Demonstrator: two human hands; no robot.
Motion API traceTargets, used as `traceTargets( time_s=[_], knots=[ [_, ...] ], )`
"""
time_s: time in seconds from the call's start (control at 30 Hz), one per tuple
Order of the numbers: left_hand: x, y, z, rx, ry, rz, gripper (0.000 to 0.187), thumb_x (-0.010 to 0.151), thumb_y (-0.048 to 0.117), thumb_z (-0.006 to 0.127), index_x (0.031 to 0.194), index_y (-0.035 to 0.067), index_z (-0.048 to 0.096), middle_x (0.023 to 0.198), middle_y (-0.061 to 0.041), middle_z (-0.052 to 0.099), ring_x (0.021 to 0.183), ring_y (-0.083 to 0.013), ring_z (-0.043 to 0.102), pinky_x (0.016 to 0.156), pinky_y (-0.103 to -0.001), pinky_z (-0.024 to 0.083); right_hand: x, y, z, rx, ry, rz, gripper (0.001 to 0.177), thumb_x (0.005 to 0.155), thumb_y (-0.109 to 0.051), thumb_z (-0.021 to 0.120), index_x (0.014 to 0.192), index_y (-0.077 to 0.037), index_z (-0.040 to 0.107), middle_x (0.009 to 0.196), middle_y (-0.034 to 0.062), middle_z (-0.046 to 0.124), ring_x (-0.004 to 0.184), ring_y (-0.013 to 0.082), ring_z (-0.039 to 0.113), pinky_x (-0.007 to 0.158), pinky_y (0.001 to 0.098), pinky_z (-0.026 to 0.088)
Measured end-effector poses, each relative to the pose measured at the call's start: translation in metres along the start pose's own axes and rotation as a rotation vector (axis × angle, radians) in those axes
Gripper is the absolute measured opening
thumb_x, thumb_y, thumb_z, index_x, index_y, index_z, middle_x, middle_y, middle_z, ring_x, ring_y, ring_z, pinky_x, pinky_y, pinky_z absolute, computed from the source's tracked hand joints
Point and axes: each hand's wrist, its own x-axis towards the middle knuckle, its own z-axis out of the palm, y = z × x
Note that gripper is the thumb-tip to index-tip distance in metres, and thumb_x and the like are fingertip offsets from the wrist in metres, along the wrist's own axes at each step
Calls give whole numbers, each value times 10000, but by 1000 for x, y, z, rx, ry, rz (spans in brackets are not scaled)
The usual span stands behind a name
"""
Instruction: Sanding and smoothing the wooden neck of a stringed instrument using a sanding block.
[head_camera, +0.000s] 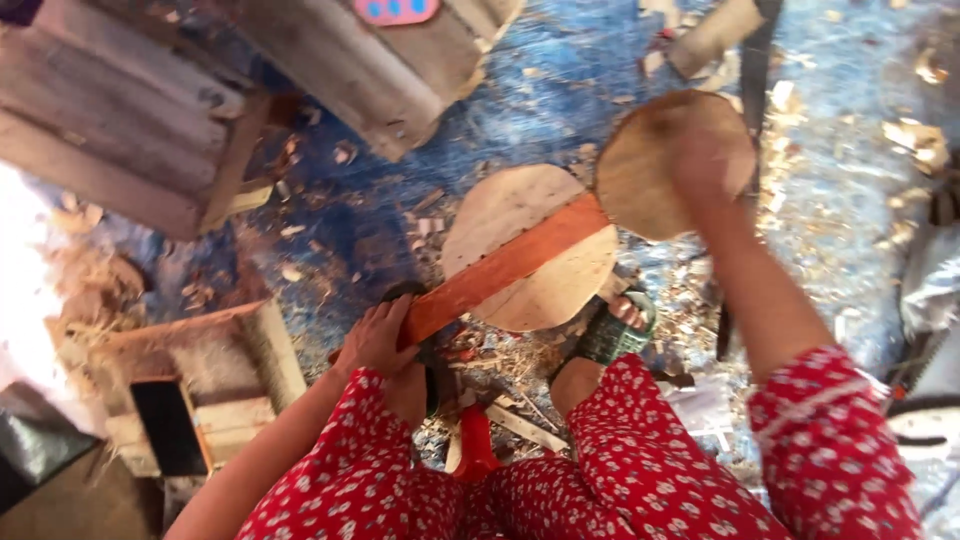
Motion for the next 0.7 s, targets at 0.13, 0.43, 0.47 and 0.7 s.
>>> traceTargets(
  time_s=[0.13,0.43,0.47,0.7],
  knots=[
    [0,-1,2,36,17,-37,923,795,429,749,1577,196,316,1372,-136,565,1306,-333,552,1065,-459,496,151,-66,-252,565,-461,-216,258,964,-172,449,1205,-248,500,833,94,598,691,361,711,610,532,543],
    [8,-16,26,52,34,-37,961,780,435,756,1590,190,302,1408,-146,550,1303,-341,553,1039,-467,518,162,-12,-170,88,72,-49,165,911,-118,593,1071,-145,565,702,66,501,558,272,543,480,438,385],
    [10,-15,26,49,34,-36,961,780,435,756,1590,190,302,1408,-146,550,1303,-341,553,1039,-467,518,155,-27,-180,85,73,-51,165,911,-118,593,1071,-145,565,702,66,501,558,272,543,480,438,385],
    [9,-12,29,-15,137,-32,962,711,323,826,1549,169,378,1324,-144,610,1208,-364,590,1006,-481,497,198,-5,-281,163,-512,-245,353,933,-228,626,1255,-354,554,997,7,641,702,194,636,518,348,541]
  ],
)
